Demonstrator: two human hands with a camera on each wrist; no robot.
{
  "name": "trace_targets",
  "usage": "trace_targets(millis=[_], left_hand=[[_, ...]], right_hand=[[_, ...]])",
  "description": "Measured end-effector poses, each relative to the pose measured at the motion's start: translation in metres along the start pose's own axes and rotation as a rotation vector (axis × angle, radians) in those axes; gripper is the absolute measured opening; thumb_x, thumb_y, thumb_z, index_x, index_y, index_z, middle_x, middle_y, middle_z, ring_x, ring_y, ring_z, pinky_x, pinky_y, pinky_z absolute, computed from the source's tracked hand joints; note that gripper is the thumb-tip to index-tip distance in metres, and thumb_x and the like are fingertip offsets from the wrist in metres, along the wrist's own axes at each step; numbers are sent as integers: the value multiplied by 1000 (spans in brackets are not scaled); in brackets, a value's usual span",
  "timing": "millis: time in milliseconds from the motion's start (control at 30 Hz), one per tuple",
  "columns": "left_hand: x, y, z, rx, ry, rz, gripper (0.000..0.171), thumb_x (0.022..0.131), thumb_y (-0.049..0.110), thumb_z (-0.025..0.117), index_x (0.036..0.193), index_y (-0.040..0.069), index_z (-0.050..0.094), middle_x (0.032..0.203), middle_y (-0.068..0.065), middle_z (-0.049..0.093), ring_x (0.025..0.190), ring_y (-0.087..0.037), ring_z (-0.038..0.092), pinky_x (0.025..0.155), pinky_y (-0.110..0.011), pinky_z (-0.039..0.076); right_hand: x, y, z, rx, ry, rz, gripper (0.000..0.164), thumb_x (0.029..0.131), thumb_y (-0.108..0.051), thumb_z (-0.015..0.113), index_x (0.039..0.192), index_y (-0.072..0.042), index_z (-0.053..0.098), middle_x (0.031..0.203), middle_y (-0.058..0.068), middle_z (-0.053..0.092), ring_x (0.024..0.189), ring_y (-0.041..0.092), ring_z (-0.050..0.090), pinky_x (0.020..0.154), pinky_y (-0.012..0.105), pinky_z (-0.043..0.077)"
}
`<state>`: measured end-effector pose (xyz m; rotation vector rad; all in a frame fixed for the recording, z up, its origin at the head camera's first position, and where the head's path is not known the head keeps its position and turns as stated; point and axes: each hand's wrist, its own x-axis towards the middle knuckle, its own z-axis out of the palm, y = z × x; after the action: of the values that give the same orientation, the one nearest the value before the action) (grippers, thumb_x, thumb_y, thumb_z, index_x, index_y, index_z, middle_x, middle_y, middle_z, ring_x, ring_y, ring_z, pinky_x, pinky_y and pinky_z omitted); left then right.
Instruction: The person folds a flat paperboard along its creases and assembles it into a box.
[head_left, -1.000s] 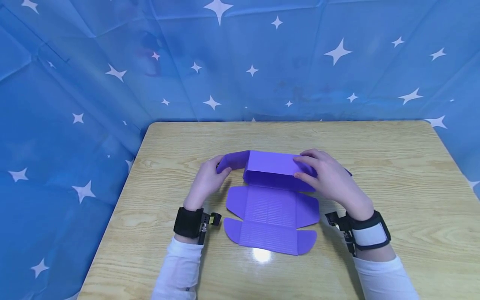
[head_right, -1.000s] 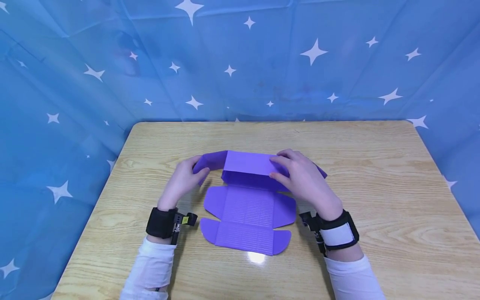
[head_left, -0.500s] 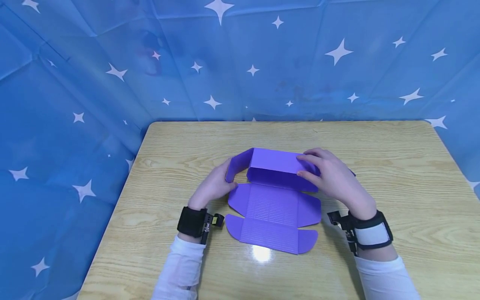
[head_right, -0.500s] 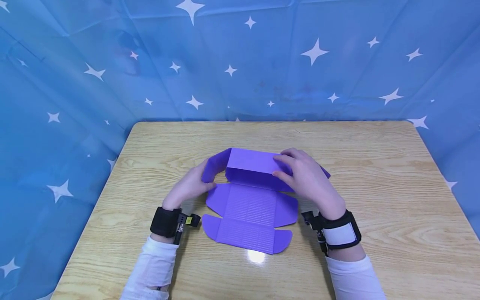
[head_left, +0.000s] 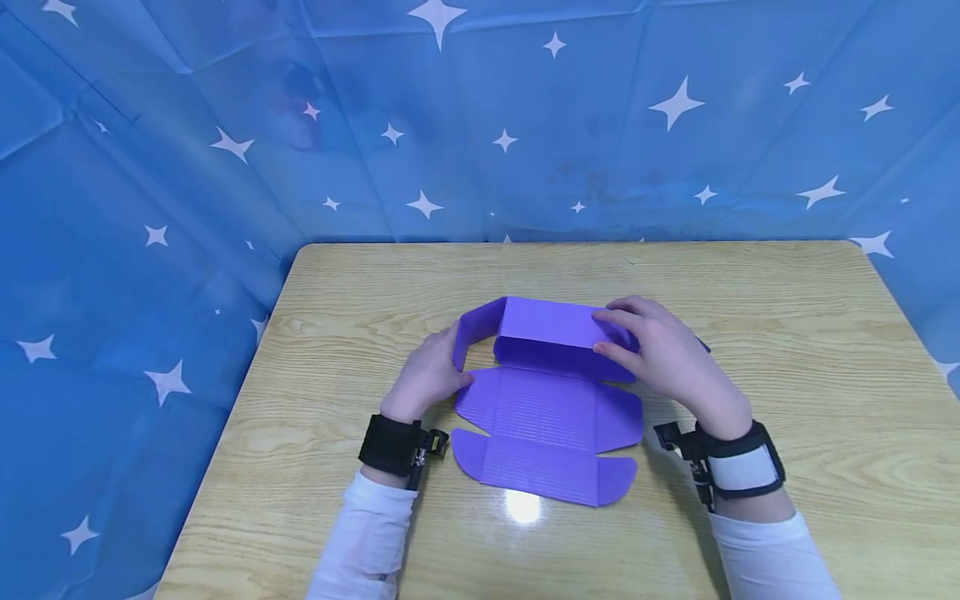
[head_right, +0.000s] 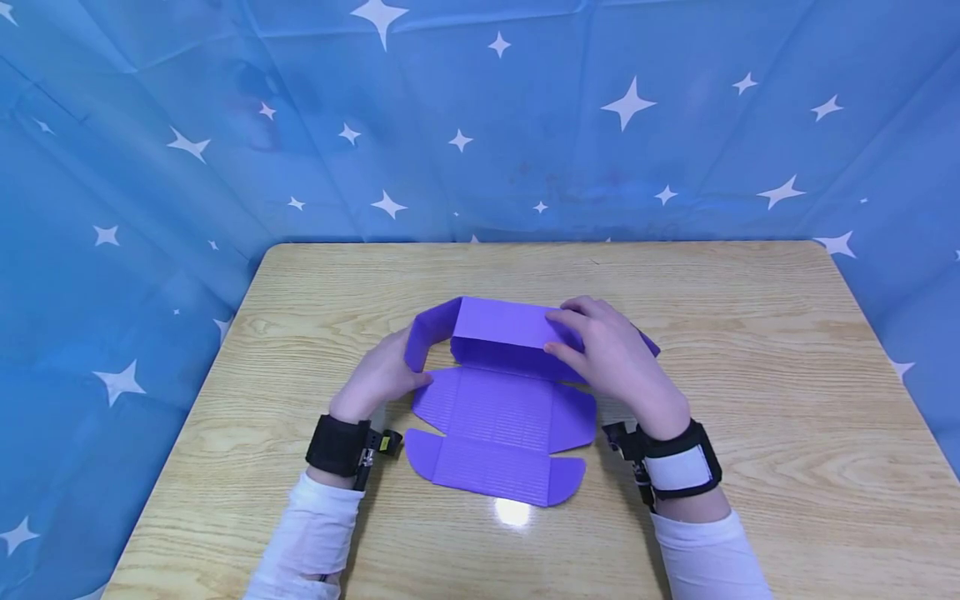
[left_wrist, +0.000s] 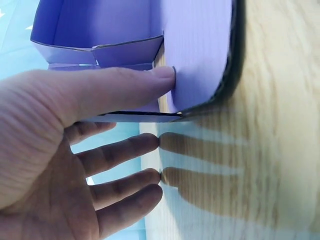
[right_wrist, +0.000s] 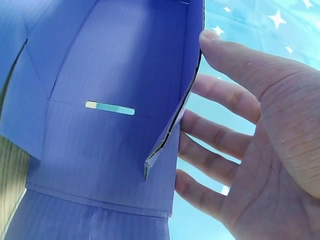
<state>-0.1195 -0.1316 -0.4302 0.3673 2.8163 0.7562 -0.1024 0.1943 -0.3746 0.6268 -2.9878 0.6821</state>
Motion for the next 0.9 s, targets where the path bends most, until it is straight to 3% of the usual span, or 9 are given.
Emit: trace_targets(millis=[167,433,567,667,767,900], left_hand=[[1,1,3,38,27,-19,75,83,16,86,148,5,51,144,-21,65,136,-42,60,112,-56,52],[3,-1,6,-222,17,5,75,86,0,77,154,7,47,144,-20,66,134,-37,63,111,-52,53],[3,2,5,-271,-12,-3,80,88,-3,75,159,6,41,151,-22,60,141,-39,58,117,-53,50],[3,4,5,-274,3,-19,80,86,-6,73,158,4,42,151,-24,59,142,-40,57,119,-53,49],[2,5,5,-271,35,-59,75,83,-6,71,154,0,47,143,-26,65,134,-41,63,115,-52,51],[1,7,4,-262,39,-118,56,82,-4,67,137,-2,61,121,-23,73,112,-36,69,102,-51,57]], right_hand=[[0,0,1,-4,11,-9,46,99,-27,74,139,-5,68,139,24,64,130,45,61,110,62,50],[0,2,1,-7,28,-9,45,99,-26,74,138,-3,68,139,25,64,131,45,61,110,61,50],[0,3,0,-5,24,4,45,100,-26,73,138,-3,68,140,25,64,132,45,60,111,62,50],[0,3,-1,1,19,7,45,101,-26,72,139,-4,67,141,25,63,132,46,59,111,63,49],[1,3,-1,3,20,5,45,101,-27,72,139,-4,67,140,25,64,132,46,59,110,63,49],[1,3,-1,5,28,5,45,100,-25,73,139,-3,67,139,25,64,131,46,60,110,63,50]])
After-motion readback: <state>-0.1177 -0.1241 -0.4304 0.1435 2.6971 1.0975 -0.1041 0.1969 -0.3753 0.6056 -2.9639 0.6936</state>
